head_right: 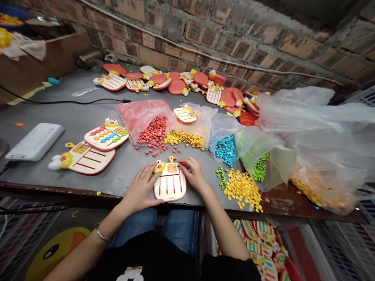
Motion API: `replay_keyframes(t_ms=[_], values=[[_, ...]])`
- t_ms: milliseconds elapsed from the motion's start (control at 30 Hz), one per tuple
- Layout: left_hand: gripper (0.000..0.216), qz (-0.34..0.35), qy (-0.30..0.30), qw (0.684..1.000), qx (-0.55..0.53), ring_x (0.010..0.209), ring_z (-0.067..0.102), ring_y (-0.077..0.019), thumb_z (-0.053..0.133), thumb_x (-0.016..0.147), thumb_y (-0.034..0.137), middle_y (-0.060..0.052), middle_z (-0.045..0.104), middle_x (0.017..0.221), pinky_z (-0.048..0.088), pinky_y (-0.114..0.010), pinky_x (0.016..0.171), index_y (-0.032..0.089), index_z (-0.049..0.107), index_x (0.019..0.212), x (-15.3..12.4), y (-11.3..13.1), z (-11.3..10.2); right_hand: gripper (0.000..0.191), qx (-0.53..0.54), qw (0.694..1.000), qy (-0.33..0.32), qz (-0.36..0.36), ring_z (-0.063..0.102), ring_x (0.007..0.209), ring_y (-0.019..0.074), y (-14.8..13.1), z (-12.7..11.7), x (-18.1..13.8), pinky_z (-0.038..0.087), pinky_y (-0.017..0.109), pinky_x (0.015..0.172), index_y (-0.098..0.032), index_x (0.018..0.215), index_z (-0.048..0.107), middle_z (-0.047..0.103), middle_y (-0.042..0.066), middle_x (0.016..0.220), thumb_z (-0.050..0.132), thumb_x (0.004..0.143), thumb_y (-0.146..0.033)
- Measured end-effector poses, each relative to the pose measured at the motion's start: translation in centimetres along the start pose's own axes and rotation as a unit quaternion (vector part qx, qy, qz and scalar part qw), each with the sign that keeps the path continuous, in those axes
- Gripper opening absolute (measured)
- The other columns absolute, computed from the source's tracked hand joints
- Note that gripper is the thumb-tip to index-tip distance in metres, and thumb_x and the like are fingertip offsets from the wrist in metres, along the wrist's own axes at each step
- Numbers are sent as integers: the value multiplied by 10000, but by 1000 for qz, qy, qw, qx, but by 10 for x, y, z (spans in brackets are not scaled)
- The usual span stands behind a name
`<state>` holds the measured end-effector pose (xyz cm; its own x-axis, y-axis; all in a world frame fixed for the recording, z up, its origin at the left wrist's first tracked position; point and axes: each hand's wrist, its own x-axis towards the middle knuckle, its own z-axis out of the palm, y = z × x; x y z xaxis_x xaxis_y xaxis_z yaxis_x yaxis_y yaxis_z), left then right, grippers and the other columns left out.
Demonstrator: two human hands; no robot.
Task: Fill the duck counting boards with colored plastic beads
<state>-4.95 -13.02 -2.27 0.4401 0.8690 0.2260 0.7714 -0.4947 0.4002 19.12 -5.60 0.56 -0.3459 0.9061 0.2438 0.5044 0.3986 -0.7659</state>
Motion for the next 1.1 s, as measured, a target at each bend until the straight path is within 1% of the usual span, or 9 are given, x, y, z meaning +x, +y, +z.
replay_keyframes(t_ms=[133, 233, 333, 567, 667, 800, 1000, 1033, 1100], values=[[955, 10, -8, 1000, 19, 1450, 134, -374, 635, 717, 660, -166, 168, 1584, 139, -559, 1151, 148, 338, 1465, -1, -1, 0, 187, -134, 988, -26, -76, 551, 853, 228, 0, 8, 1, 476, 378, 779, -189, 907, 669, 662, 100, 887, 487, 941, -214], [983, 7, -12, 1000, 21, 1447, 126, -378, 609, 724, 695, -126, 218, 1578, 140, -565, 1142, 164, 289, 1487, -1, -1, 0, 179, -151, 984, -3, -94, 541, 864, 236, 6, 12, -2, 477, 384, 785, -189, 873, 670, 660, 107, 901, 499, 928, -182], [1063, 0, -16, 1000, 0, 1430, 181, -376, 631, 689, 723, -117, 266, 1564, 178, -554, 1134, 174, 229, 1506, -1, -1, 0, 164, -124, 989, -1, -80, 561, 873, 230, 11, 10, -7, 484, 374, 788, -192, 854, 670, 648, 99, 905, 518, 914, -172], [1223, -15, -10, 998, -62, 1417, 237, -371, 729, 624, 680, -127, 303, 1547, 306, -512, 1093, 212, 58, 1533, 0, 0, -2, 100, -18, 995, -89, -34, 621, 857, 190, 0, -7, -21, 491, 337, 801, -195, 865, 663, 668, 59, 899, 570, 901, -201], [1250, -5, -13, 997, -76, 1420, 235, -371, 758, 614, 647, -125, 299, 1549, 308, -516, 1098, 228, 21, 1532, 0, 0, -4, 76, 0, 996, -85, -21, 627, 826, 188, -6, 6, -19, 494, 330, 769, -196, 929, 666, 683, 59, 901, 611, 880, -213], [1271, -4, -15, 997, -80, 1425, 227, -367, 780, 604, 623, -126, 295, 1549, 307, -517, 1098, 240, -2, 1529, -1, -1, -2, 250, 9, 996, -87, -29, 630, 889, 200, -20, 35, -7, 479, 360, 837, -229, 1101, 639, 700, 60, 965, 637, 855, -183], [1238, -5, -8, 996, -87, 1420, 241, -363, 759, 622, 642, -131, 298, 1547, 302, -508, 1098, 241, 13, 1525, 0, -1, -2, 336, 125, 959, -243, -80, 635, 858, 202, -24, 26, -1, 480, 361, 847, -227, 1086, 666, 705, 21, 857, 752, 769, -296], [1230, -6, -10, 996, -85, 1417, 244, -365, 760, 622, 638, -131, 299, 1546, 303, -509, 1096, 240, 26, 1525, 0, -1, -3, 295, 143, 960, -230, -71, 636, 869, 201, -19, 21, 0, 490, 349, 827, -225, 1071, 672, 701, 30, 890, 725, 794, -314], [1220, -4, -13, 997, -80, 1414, 243, -370, 766, 616, 633, -128, 293, 1550, 300, -512, 1096, 235, 55, 1524, 1, -1, -4, 209, 133, 982, -128, -35, 631, 906, 198, -4, 14, 8, 500, 336, 805, -219, 1059, 672, 681, 54, 970, 628, 870, -293]])
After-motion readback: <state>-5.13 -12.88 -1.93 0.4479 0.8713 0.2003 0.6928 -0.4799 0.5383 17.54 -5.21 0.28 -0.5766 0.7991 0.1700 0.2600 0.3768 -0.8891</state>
